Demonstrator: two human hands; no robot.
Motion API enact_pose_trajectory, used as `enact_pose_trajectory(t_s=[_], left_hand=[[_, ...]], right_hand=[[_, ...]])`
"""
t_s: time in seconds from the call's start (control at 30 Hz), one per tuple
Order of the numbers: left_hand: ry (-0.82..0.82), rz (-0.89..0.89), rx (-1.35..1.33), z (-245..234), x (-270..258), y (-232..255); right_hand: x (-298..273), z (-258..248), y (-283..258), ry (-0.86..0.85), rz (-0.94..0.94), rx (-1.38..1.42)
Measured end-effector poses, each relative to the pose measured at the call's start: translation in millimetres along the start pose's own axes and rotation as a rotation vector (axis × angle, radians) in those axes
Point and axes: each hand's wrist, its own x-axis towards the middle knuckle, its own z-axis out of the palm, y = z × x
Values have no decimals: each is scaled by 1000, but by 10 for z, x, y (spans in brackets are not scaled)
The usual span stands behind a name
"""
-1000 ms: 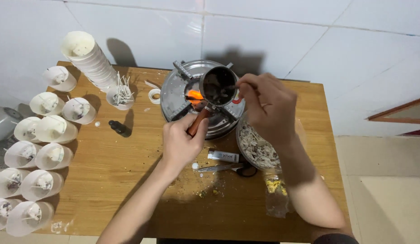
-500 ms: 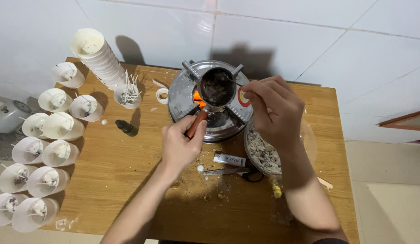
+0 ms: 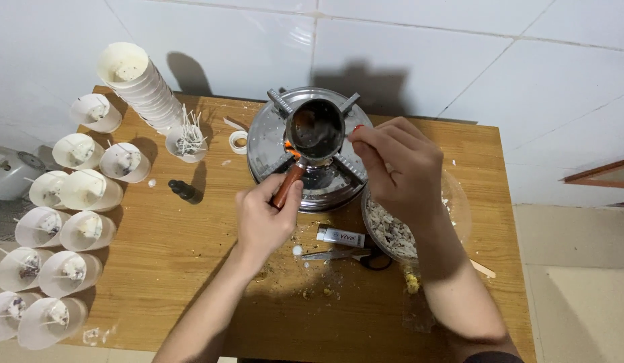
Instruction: Melting wax flakes in a small metal ladle over a portable gas stove to prepare for candle making.
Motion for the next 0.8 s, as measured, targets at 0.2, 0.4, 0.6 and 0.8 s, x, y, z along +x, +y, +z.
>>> enact_pose_trajectory(t_s=[0.2,0.4,0.6,0.8], left_hand=[[-9,-10,-22,-24,12,53],[-12,-16,-13,-13,-20,-42],[9,-32,-32,-13,0,-18],[2,-42,-38,-35,-40,0]], right_hand=[[36,16,-100,-16,41,67],[63,70,-118,-28,32,113],[42,7,-88,6,25,38],[29,27,-151,-43,79,166]])
